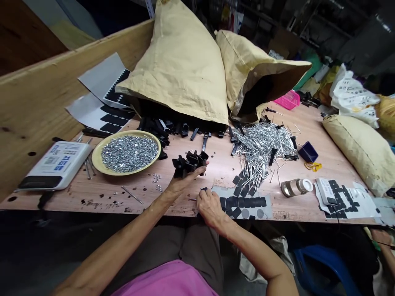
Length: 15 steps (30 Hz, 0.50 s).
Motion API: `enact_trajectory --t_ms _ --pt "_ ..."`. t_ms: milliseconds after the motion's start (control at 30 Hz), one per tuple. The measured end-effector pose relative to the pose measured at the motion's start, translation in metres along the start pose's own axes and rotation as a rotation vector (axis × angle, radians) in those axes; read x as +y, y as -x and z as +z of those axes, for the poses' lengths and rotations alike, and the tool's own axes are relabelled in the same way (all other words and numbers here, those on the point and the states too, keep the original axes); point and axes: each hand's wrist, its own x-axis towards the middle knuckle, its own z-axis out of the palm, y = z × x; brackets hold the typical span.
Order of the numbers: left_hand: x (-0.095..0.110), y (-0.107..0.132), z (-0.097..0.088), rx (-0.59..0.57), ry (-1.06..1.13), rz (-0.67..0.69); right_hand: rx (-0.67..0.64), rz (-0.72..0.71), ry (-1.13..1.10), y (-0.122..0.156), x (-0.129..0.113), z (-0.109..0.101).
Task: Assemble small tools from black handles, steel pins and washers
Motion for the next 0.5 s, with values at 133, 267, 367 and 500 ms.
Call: enact_trajectory --t_ms 133,267,367,500 --pt "-0.007 -0.006 -0.002 0.006 -0.196 0.191 0.410 0.250 -0.466 0.008 0.035 -0.025" --pt "-0.016 -0.002 -0.006 -0.144 -0.519 0.481 0.844 0.342 -1.065 0.013 0.056 -0.073" --pt "-0.017 0.005 -0.002 -0.254 -0.748 0.604 0.949 0.270 -1.158 0.006 0.052 -0.094" --pt "-0.014 0.011 0.006 -0.342 -0.892 0.660 0.979 0.227 -0.996 -0.004 0.046 -0.091"
